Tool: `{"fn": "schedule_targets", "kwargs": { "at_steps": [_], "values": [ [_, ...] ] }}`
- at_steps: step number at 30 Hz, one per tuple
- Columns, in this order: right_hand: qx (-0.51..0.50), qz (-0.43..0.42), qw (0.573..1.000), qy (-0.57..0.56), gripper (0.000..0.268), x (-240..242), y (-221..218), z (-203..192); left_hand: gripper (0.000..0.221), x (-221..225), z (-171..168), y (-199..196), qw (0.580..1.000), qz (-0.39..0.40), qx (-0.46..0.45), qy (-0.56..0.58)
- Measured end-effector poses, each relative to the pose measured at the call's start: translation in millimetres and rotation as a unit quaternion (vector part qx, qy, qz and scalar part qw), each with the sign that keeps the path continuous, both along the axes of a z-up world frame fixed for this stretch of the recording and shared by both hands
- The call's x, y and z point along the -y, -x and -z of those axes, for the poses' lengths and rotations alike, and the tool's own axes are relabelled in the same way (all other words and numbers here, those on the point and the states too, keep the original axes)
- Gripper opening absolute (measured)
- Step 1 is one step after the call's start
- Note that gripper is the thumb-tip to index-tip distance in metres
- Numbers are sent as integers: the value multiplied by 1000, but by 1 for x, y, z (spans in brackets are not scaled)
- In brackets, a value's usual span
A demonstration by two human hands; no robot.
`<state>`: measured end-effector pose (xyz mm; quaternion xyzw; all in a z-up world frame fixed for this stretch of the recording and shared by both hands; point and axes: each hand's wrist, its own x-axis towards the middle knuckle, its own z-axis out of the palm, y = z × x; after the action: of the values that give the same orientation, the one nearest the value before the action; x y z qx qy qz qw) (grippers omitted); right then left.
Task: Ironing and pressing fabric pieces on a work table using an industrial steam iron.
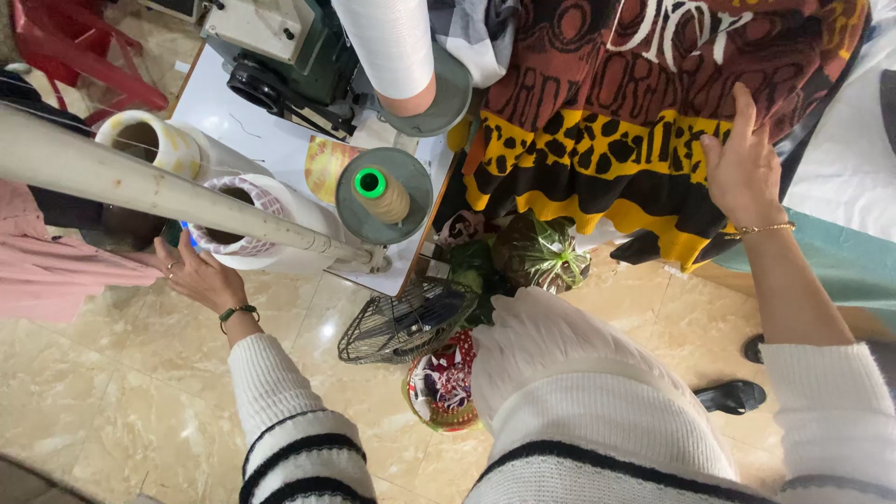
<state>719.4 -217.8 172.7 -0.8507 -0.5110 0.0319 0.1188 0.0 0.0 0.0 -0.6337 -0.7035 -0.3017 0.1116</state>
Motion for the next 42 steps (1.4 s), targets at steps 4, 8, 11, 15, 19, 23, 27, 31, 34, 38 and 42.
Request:
{"fn": "schedule_targets", "kwargs": {
  "at_steps": [4,8,11,15,19,23,27,31,34,38,42],
  "values": [
    [0,-1,1000,4,63,0,-4,5,29,-6,21,15,998,-17,-56,19],
    [0,3,1000,-2,64,0,-4,6,44,-2,18,10,999,-21,21,-29],
    [-8,3,1000,-6,63,1,-5,4,55,16,22,-11,967,-43,211,-137],
    [-18,-44,995,-84,64,9,-9,8,49,84,107,-25,913,-172,276,-246],
    [-66,-58,988,-124,68,25,-2,14,47,184,115,-72,898,-285,297,-157],
    [-1,-75,973,-217,67,52,-10,42,45,249,104,-125,877,-247,407,-70],
    [23,-36,977,-207,69,86,-7,44,34,311,96,-202,851,-193,474,119],
    [36,-38,975,-215,67,135,-21,39,40,341,-5,-320,755,-133,573,291],
    [11,-50,980,-192,67,174,-51,24,39,355,-42,-400,728,131,520,427],
    [103,2,985,-140,75,221,-149,2,24,372,-51,-529,696,301,491,428],
    [153,42,982,-105,82,221,-263,-40,24,384,-138,-655,639,422,507,395]
  ]
}}
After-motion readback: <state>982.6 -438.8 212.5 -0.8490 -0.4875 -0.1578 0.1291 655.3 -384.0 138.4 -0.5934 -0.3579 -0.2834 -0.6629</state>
